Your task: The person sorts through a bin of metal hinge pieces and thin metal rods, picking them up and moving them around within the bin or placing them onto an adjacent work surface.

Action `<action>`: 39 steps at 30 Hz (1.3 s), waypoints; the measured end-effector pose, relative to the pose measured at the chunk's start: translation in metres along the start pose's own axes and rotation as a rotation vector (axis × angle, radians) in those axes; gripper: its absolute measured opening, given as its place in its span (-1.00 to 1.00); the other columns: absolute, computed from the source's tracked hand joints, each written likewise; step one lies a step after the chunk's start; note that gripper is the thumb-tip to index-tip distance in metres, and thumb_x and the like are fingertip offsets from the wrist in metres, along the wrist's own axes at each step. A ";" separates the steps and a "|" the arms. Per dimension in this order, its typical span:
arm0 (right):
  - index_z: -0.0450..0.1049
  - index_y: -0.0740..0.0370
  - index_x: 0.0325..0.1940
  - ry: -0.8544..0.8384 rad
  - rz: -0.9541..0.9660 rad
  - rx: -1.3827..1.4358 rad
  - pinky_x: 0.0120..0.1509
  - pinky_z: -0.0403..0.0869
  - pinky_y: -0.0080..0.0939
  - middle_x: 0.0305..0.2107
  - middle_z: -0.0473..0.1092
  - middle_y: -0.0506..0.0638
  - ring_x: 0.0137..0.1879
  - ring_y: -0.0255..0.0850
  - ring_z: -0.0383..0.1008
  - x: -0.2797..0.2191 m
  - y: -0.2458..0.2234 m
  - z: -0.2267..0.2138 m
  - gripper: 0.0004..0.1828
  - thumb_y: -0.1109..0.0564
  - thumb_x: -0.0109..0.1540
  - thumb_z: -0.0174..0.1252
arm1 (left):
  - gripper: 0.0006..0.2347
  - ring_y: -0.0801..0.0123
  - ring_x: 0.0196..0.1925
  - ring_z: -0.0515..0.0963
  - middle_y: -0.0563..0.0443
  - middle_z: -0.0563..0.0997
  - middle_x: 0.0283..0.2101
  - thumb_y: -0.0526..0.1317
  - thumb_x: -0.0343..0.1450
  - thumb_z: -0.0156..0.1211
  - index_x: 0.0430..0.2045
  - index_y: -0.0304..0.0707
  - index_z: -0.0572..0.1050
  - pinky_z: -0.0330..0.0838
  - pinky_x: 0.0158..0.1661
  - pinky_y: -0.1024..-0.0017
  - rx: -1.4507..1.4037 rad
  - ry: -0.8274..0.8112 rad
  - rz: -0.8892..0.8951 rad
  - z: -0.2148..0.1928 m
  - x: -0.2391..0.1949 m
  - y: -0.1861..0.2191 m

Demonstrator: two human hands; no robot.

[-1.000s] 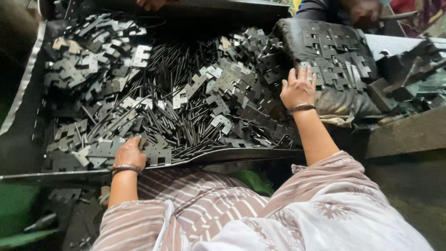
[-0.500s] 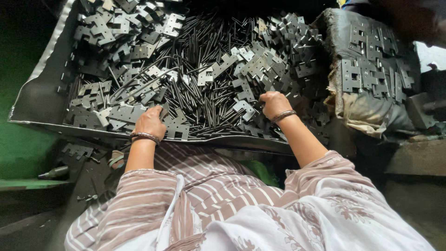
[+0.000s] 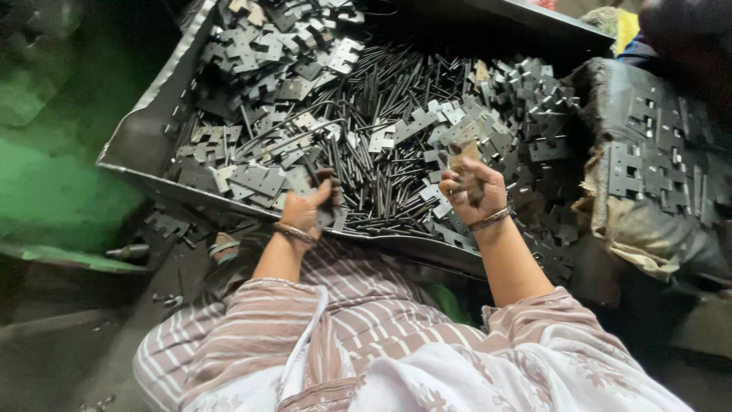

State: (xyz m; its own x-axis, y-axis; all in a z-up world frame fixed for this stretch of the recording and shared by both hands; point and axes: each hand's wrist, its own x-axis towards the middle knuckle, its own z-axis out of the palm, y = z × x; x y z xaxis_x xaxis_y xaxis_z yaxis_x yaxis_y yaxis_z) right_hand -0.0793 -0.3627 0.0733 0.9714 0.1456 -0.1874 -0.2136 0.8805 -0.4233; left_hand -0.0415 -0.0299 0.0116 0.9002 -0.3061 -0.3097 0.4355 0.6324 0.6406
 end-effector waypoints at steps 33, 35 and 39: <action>0.36 0.48 0.41 0.483 -1.026 -1.187 0.14 0.55 -0.19 0.08 0.51 0.17 0.05 -0.21 0.55 -0.047 -0.161 -0.062 -0.43 0.49 0.28 0.00 | -0.54 0.22 0.25 0.49 -0.10 0.44 0.22 -0.30 0.38 0.36 0.18 -0.29 0.36 0.45 0.19 0.34 1.142 0.023 0.482 0.018 -0.007 0.001; 0.34 0.42 0.44 1.031 -1.108 -1.743 0.03 0.57 -0.12 -0.05 0.55 0.26 -0.05 -0.02 0.57 -0.062 -0.214 -0.094 -0.36 0.50 0.23 -0.02 | -0.54 0.13 0.24 0.51 -0.16 0.43 0.25 -0.30 0.36 0.36 0.17 -0.27 0.39 0.46 0.16 0.29 1.294 0.014 0.587 0.018 -0.009 0.007; 0.22 0.55 0.43 1.280 -1.030 -2.371 0.15 0.53 0.02 -0.02 0.44 0.38 0.02 0.22 0.52 -0.094 -0.311 -0.160 -0.24 0.49 0.09 0.09 | -0.49 -0.12 0.30 0.45 -0.29 0.41 0.26 -0.30 0.32 0.40 0.18 -0.30 0.39 0.38 0.25 0.12 1.528 -0.003 0.803 0.018 -0.003 0.003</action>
State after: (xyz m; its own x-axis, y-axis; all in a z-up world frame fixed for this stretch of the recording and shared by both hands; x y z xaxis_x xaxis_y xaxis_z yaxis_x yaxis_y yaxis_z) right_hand -0.1205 -0.7224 0.0804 0.5725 -0.4494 0.6858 -0.5386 -0.8368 -0.0987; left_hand -0.0429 -0.0404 0.0272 0.8743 -0.2799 0.3967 -0.4833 -0.5779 0.6576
